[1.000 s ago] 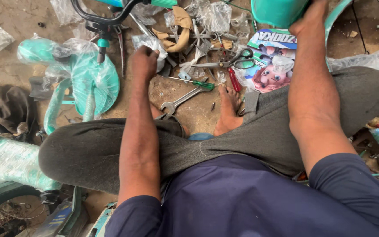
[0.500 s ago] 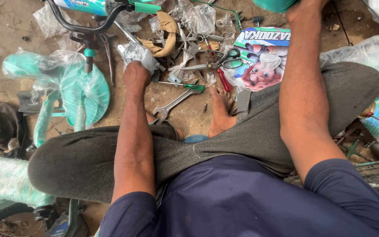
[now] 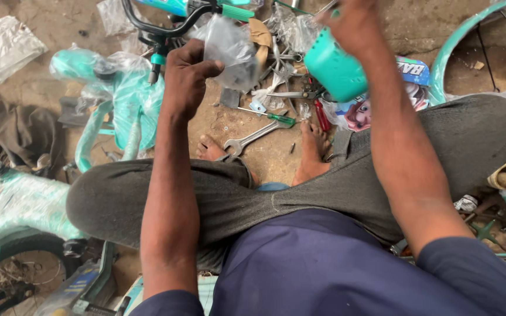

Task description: The person is assembling a green plastic basket onto a bicycle. They use a wrench to tighten bolts and secure the basket to the handlebars. The person also handles various small parts and tools scattered around them.

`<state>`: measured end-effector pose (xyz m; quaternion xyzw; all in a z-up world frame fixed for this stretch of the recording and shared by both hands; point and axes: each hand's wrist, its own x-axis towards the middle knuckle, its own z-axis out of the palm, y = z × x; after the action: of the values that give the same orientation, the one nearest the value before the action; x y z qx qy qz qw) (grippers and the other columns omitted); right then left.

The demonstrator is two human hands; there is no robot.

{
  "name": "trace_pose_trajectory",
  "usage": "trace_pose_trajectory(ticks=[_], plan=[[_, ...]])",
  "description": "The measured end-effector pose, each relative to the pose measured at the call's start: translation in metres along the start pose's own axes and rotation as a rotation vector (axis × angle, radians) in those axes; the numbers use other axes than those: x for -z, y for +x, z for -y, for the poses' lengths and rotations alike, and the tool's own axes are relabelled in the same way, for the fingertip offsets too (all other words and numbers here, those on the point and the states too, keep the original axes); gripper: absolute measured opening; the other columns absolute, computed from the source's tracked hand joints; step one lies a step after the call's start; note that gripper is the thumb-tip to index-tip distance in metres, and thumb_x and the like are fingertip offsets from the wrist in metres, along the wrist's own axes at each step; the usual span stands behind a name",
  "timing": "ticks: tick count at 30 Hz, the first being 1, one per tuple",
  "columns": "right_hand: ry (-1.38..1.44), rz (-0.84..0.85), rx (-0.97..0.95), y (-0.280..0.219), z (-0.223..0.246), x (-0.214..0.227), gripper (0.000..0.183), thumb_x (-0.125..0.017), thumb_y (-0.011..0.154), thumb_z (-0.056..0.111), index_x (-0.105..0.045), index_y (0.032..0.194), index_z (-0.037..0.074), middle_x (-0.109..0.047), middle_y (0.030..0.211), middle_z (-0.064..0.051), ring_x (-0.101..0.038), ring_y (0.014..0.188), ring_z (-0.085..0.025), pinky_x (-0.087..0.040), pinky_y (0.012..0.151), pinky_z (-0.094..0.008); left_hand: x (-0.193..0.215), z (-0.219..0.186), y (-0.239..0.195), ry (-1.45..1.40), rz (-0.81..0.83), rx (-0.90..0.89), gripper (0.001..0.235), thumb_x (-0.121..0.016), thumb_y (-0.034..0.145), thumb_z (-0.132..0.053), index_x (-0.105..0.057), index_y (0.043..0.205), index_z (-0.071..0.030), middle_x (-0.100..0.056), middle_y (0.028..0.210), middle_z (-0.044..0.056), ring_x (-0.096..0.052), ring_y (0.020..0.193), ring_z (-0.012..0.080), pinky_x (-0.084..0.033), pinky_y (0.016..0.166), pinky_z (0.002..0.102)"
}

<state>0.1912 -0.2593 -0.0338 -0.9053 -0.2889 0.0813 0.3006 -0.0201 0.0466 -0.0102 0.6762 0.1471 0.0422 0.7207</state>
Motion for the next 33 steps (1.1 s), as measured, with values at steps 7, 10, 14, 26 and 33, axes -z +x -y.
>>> trace_pose_trajectory(ticks=[7,10,14,26,33], plan=[[0.368,0.239,0.169,-0.047,0.133,-0.042,0.070,-0.086,0.087,0.029,-0.054,0.148,0.018,-0.060,0.144,-0.011,-0.059,0.133,-0.028,-0.045,0.115,-0.043,-0.027,-0.026,-0.038,-0.585,-0.036,-0.016,0.018,-0.068,0.104,-0.013,-0.062,0.087,-0.008,-0.061,0.080,0.002,-0.058,0.071,0.0141,-0.052,0.070,0.032],[0.505,0.167,0.237,-0.063,0.134,-0.049,0.066,-0.085,0.090,0.030,-0.057,0.149,0.018,-0.054,0.156,-0.012,-0.058,0.141,-0.028,-0.046,0.120,-0.045,-0.038,-0.006,-0.039,-0.614,-0.141,0.078,0.024,-0.064,0.106,-0.021,-0.062,0.086,-0.009,-0.061,0.076,0.001,-0.054,0.065,0.0119,-0.049,0.062,0.029],[0.671,0.216,0.215,-0.069,0.128,-0.056,0.070,-0.075,0.088,0.045,-0.062,0.151,0.018,-0.050,0.159,-0.010,-0.053,0.146,-0.025,-0.049,0.128,-0.046,-0.053,0.017,-0.032,-0.532,-0.291,0.060,0.027,-0.064,0.106,-0.027,-0.063,0.090,-0.005,-0.058,0.077,-0.001,-0.046,0.065,0.0065,-0.038,0.056,0.024],[0.691,0.038,0.250,-0.054,0.120,-0.072,0.021,-0.074,0.103,0.023,-0.074,0.109,0.002,-0.072,0.117,-0.010,-0.070,0.098,-0.018,-0.062,0.082,-0.032,-0.049,0.032,-0.022,-0.204,-0.274,-0.035,0.044,-0.062,0.119,-0.027,-0.057,0.085,0.001,-0.043,0.074,0.001,-0.037,0.068,0.0098,-0.035,0.067,0.029],[0.835,0.085,0.315,-0.049,0.128,-0.052,0.013,-0.066,0.102,0.012,-0.071,0.108,0.001,-0.068,0.120,-0.012,-0.066,0.099,-0.016,-0.059,0.082,-0.029,-0.048,0.013,-0.024,-0.228,-0.105,-0.060,0.042,-0.062,0.082,0.007,-0.055,0.124,0.003,-0.062,0.116,0.013,-0.067,0.105,0.0193,-0.061,0.093,0.033]])
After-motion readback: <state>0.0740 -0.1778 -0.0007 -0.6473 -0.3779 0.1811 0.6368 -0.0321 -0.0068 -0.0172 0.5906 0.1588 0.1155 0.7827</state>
